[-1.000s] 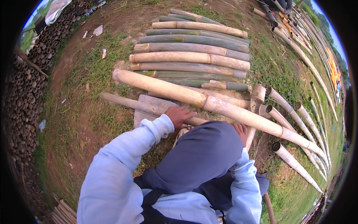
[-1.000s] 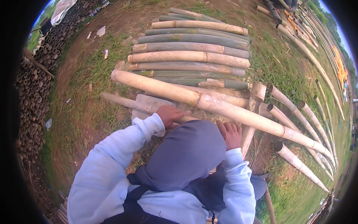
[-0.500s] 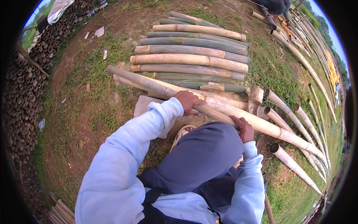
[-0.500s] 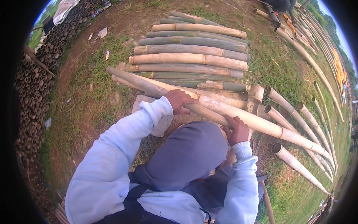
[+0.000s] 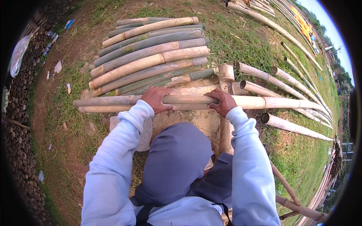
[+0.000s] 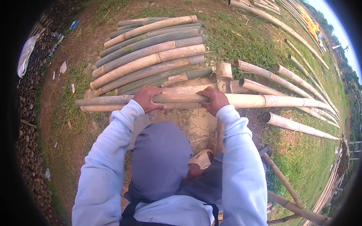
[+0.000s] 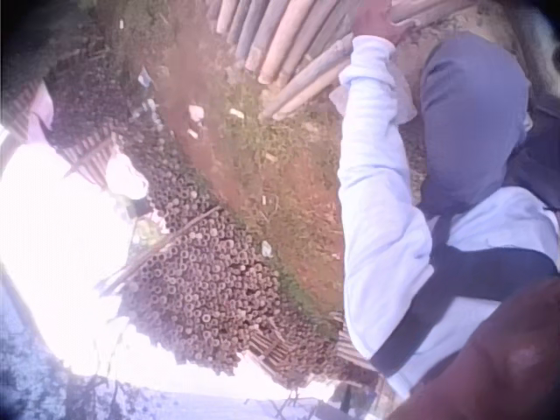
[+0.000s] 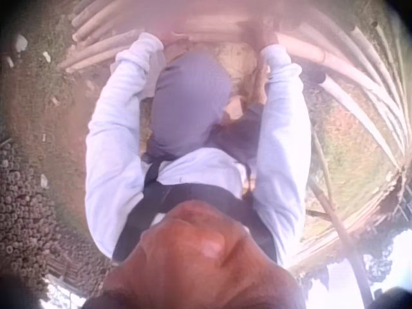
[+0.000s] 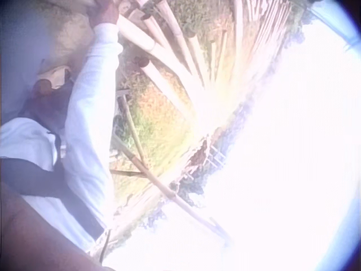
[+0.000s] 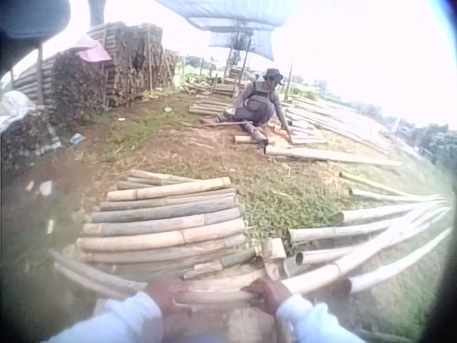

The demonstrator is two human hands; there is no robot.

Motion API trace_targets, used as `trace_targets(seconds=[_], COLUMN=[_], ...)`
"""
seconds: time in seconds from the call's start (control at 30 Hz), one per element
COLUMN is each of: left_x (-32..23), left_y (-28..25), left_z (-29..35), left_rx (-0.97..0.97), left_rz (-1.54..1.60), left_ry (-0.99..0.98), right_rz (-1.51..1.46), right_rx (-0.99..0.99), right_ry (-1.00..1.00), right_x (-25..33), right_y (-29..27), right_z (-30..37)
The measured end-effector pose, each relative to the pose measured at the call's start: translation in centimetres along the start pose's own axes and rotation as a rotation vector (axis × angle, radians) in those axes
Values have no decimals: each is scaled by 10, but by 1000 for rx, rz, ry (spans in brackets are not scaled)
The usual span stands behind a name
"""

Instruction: The person sits on the ground and uses a machete to cut bamboo poles into shorter sections. They repeatedly position each pole on a support, strike it with the machete, and place the cut pieces aside.

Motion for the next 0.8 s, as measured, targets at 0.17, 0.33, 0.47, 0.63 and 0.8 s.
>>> trace_targets(seconds=[0.17,0.33,0.47,0.63,0.8], left_x=[-29,-47,-60,-52,-53], left_y=[25,49,58,60,60], left_z=[-31,-51,-67,-69,-72], left_rx=[38,138,274,312,352], left_rz=[-141,-315,-343,-378,-375], left_ry=[19,24,-22,-78,-49], right_rz=[112,78,49,194,-151], right_rx=[-21,3,0,-163,-397], right_ry=[2,62,121,155,465], right_x=[-21,-24,-31,-37,-67], right_y=[11,34,42,-11,-104], right_z=[-9,-15,-7,47,206])
Point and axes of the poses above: each hand's wrist, its own z-axis away from the middle knuckle, its own y-axis out of the palm, x = y × z, the point moved 1 cm from there along -z, towards the middle knuckle, and after that the axes turned 1 degree about -x, right-handed, at the moved point
